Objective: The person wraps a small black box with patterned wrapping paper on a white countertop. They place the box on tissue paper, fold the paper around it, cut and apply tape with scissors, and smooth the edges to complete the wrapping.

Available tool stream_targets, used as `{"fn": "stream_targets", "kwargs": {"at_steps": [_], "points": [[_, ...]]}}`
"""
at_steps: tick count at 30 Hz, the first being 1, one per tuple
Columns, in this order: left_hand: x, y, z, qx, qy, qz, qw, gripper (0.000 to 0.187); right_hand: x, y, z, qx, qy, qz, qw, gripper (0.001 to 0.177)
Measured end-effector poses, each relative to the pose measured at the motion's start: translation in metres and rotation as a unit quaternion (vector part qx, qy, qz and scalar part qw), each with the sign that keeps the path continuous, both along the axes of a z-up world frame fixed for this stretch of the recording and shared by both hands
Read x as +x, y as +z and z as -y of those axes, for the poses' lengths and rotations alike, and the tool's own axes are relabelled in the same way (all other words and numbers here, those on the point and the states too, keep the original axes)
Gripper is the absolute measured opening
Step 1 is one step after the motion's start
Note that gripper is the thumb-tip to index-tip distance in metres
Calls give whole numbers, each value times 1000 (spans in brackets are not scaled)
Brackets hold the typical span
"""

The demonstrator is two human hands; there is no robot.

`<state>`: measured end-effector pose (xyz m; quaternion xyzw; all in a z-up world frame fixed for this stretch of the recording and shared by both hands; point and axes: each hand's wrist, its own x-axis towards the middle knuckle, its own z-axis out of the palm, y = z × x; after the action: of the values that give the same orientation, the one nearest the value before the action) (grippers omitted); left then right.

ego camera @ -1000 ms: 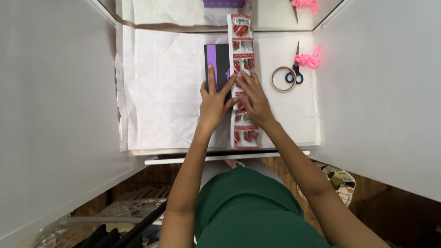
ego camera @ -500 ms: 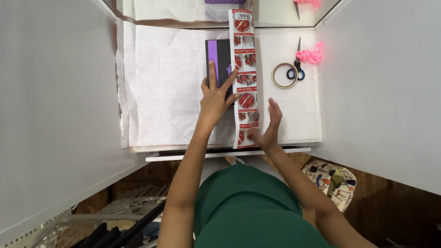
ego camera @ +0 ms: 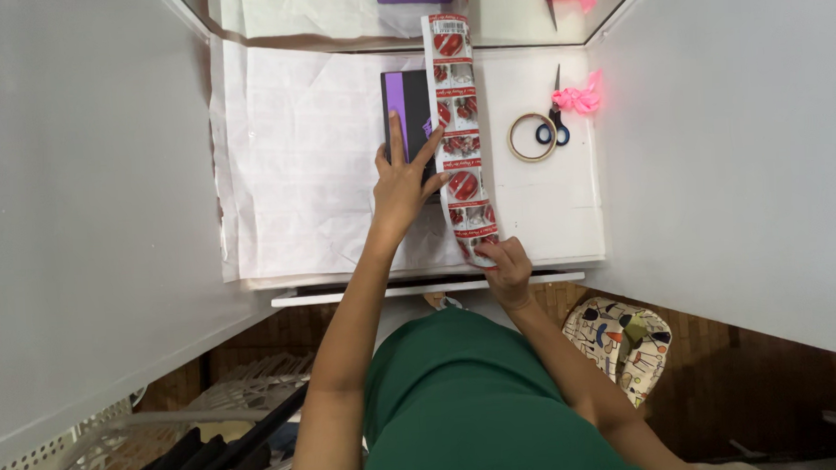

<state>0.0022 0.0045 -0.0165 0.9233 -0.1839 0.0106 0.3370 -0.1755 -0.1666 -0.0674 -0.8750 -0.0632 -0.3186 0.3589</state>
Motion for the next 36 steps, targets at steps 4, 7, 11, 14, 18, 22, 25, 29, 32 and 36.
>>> {"fn": "stream_targets", "kwargs": {"at_steps": [4, 7, 11, 14, 18, 22, 25, 29, 32, 36], "points": [[1, -1, -3, -1, -7, -2, 1000, 77, 0, 8, -6, -29, 56, -25, 998, 34], [2, -4, -3, 6, -4, -30, 1000, 77, -3, 18, -9, -42, 109, -20, 993, 28], [4, -7, -1, 12, -7, 14, 1000, 79, -16, 21, -23, -24, 167, -31, 985, 25], [4, -4, -1, -3, -11, -27, 1000, 77, -10, 2, -48, 5, 310, -207, 928, 32], [-4, 13, 1, 32, 12, -68, 997, 74, 47, -30, -71, -133, 233, -162, 950, 34], [0, 34, -6, 39, -1, -91, 995, 70, 73, -27, -64, -179, 88, -353, 914, 42], [27, 44, -17, 23, -38, -139, 989, 61, 76, -15, -65, -202, 92, -288, 932, 43], [101, 34, -42, -137, -53, -1, 989, 55, 53, -4, -73, -114, 198, -251, 941, 55], [159, 22, -47, -164, -74, -63, 982, 52, 46, -6, -68, -128, 235, -300, 916, 69], [183, 8, -46, -211, -156, -163, 951, 32, 42, -17, -63, -161, 231, -294, 913, 65]]}}
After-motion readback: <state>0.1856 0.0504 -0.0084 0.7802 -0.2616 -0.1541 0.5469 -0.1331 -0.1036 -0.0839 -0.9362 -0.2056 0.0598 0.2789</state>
